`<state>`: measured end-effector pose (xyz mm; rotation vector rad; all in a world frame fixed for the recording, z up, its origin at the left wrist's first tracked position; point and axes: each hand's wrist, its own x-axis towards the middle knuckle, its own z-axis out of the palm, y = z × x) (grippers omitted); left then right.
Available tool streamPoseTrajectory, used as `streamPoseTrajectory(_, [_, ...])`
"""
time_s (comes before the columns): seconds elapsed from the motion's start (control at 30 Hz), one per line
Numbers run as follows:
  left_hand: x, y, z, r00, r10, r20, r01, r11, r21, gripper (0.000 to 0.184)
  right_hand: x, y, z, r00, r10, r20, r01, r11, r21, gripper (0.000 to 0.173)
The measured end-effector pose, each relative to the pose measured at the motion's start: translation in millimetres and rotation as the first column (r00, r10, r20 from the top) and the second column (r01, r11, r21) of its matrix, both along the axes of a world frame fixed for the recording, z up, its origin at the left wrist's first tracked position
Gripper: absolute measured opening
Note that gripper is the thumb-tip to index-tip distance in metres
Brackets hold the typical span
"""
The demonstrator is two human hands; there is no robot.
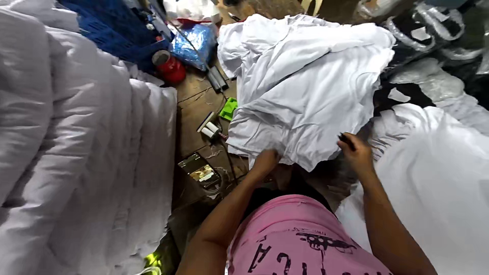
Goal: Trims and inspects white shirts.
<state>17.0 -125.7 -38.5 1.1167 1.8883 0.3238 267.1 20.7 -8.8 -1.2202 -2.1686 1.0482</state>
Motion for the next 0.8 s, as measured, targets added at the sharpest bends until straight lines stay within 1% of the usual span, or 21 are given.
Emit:
streamPoseTrajectory(0.07, [7, 27, 14, 0.989, 0.147, -0.023, -0.14, 0.972, 0.189, 0.036, -20, 2, -12, 0.998, 0.026, -0.048, -0.029, 0.998, -0.048, 0.036])
streamPoseTrajectory(0.1, [12, 41, 16, 0.979, 0.198, -0.042, -0.181, 0.951, 0.25, 0.036, -32, 2, -14, 0.997, 0.032, -0.068, -0.037, 0.997, -0.065, 0.035])
streamPoseTrajectory(0.13, [18, 54, 16, 0.97, 0.234, -0.069, -0.206, 0.937, 0.282, 0.038, -44, 2, -15, 0.996, 0.039, -0.082, -0.045, 0.996, -0.077, 0.035])
streamPoseTrajectory(0.2, [24, 74, 1, 0.952, 0.274, -0.133, -0.224, 0.926, 0.305, 0.039, -66, 1, -20, 0.993, 0.086, -0.079, -0.092, 0.993, -0.077, 0.034])
streamPoseTrajectory(0.23, [24, 80, -11, 0.946, 0.286, -0.152, -0.229, 0.922, 0.313, 0.036, -73, 2, -25, 0.99, 0.131, -0.049, -0.135, 0.989, -0.066, 0.035])
streamPoseTrajectory(0.27, [21, 83, -20, 0.942, 0.305, -0.139, -0.247, 0.913, 0.324, 0.032, -78, 4, -32, 0.982, 0.187, 0.008, -0.187, 0.982, -0.042, 0.036])
streamPoseTrajectory(0.33, [16, 81, -24, 0.944, 0.324, -0.062, -0.284, 0.895, 0.342, 0.029, -82, 8, -43, 0.949, 0.273, 0.156, -0.282, 0.959, 0.033, 0.038])
streamPoseTrajectory(0.43, [14, 65, -14, 0.957, 0.288, 0.032, -0.28, 0.893, 0.351, 0.03, -83, 5, -50, 0.912, 0.3, 0.278, -0.349, 0.925, 0.148, 0.035])
streamPoseTrajectory(0.57, [24, 58, -6, 0.946, 0.315, 0.079, -0.317, 0.847, 0.427, 0.026, -93, 1, -58, 0.92, 0.289, 0.264, -0.366, 0.876, 0.315, 0.029])
streamPoseTrajectory(0.6, [26, 58, -5, 0.942, 0.323, 0.088, -0.329, 0.84, 0.431, 0.026, -94, 3, -57, 0.921, 0.294, 0.256, -0.369, 0.87, 0.327, 0.028])
streamPoseTrajectory(0.73, [33, 56, -3, 0.913, 0.38, 0.147, -0.403, 0.795, 0.453, 0.025, -87, 9, -57, 0.906, 0.334, 0.259, -0.404, 0.867, 0.293, 0.028])
streamPoseTrajectory(0.8, [34, 53, -2, 0.902, 0.395, 0.175, -0.429, 0.779, 0.457, 0.023, -85, 7, -55, 0.902, 0.329, 0.28, -0.405, 0.868, 0.286, 0.03])
